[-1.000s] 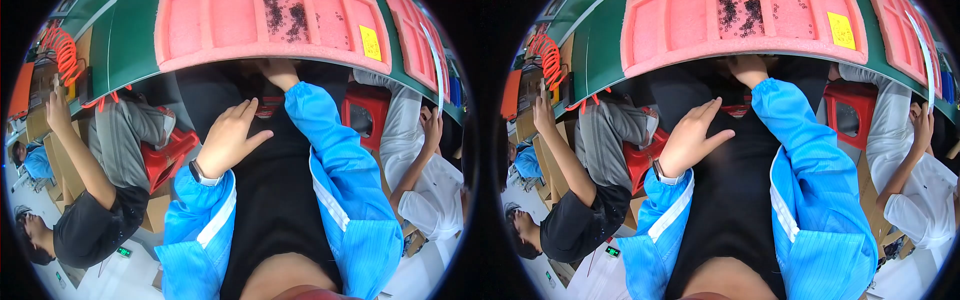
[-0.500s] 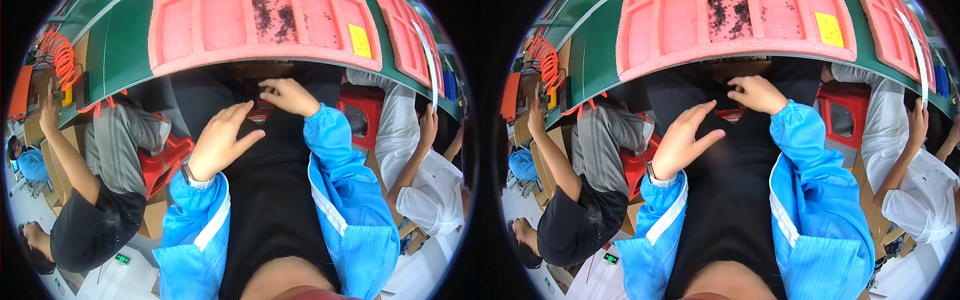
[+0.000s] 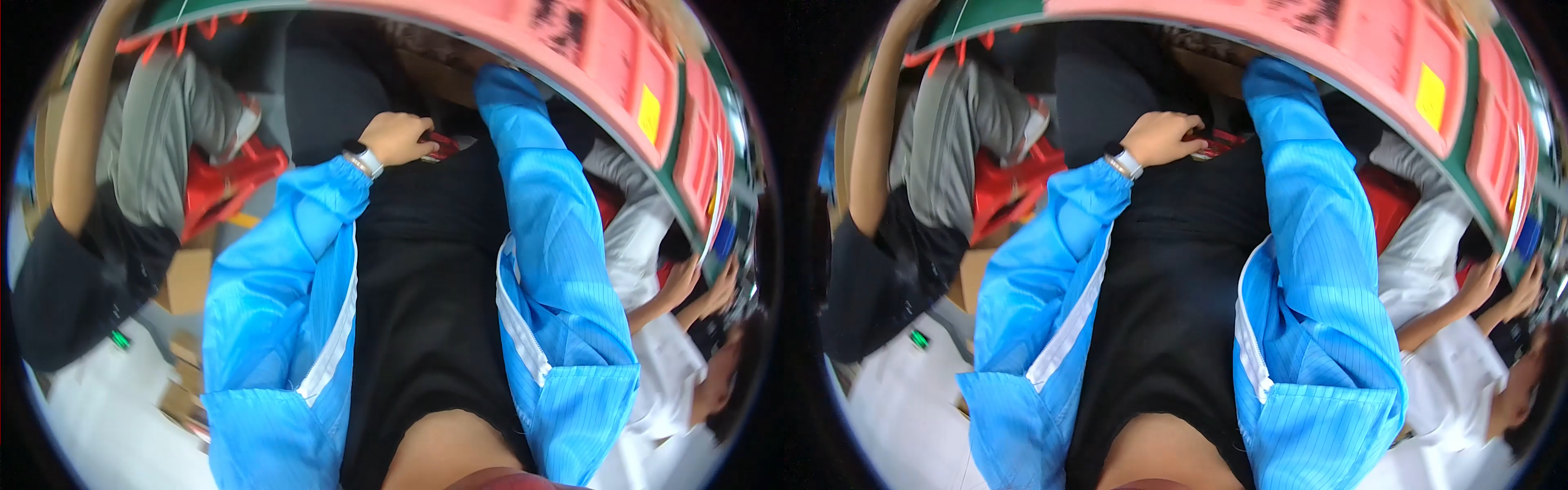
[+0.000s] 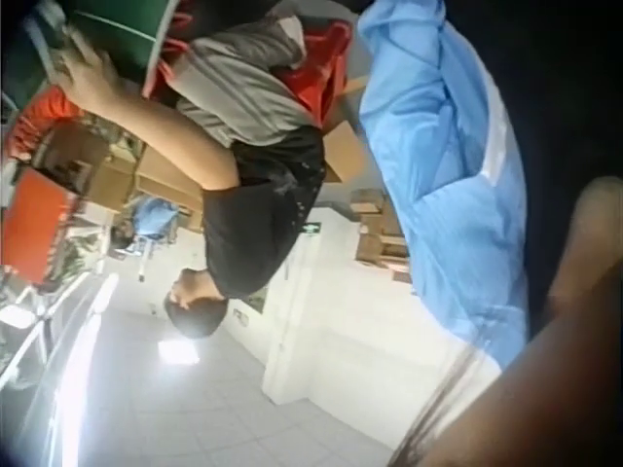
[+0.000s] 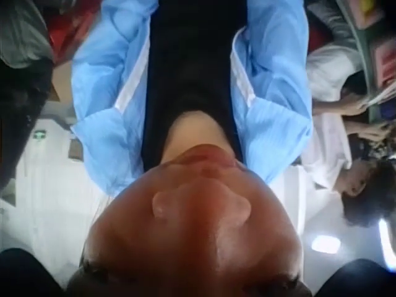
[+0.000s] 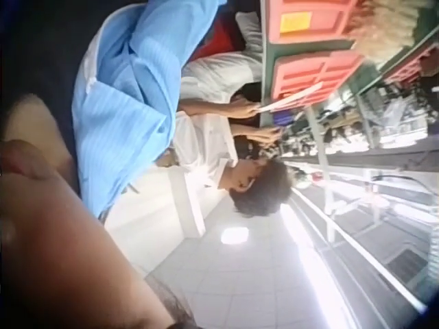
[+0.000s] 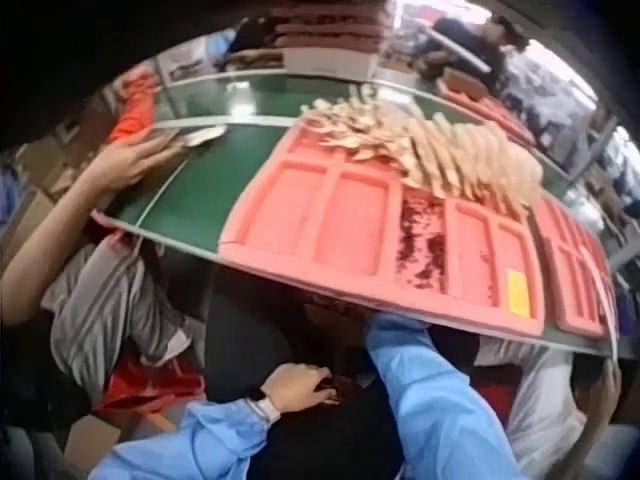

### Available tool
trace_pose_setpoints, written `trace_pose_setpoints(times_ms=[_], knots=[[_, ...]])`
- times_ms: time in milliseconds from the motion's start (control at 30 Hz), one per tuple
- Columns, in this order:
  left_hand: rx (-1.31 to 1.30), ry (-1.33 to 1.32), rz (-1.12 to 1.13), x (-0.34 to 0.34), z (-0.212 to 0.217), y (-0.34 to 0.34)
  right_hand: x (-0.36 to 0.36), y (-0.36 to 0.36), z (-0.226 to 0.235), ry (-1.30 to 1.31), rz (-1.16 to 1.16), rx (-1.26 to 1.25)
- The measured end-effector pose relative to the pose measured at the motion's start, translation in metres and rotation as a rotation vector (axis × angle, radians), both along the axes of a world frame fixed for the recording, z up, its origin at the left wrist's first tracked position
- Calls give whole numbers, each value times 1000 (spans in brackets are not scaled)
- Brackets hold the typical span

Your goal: Assembling small cooling fans by manually inserting fan blades and checking the components at an electronics manufacturing workstation.

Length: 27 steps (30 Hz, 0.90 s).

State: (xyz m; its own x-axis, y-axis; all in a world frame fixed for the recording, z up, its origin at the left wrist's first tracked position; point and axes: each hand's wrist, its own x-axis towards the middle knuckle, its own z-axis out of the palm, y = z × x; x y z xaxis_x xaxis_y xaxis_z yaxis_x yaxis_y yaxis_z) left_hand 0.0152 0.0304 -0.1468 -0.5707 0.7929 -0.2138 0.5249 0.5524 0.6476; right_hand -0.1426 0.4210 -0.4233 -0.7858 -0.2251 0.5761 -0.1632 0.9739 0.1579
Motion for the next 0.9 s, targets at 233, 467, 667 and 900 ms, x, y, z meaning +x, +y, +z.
trace_pose_setpoints(times_ms=[233, 467, 667, 900], knots=[[40, -96, 310, 15, -47, -64, 40, -194, 57, -505, 19, -281], [133, -99, 211, 1, -46, -40, 50, -152, 107, -535, -201, -363], [149, -117, 237, 2, -48, -36, 60, -180, 113, -700, -156, -421], [130, -126, 207, 1, -47, -38, 25, -178, 125, -771, -347, -590]])
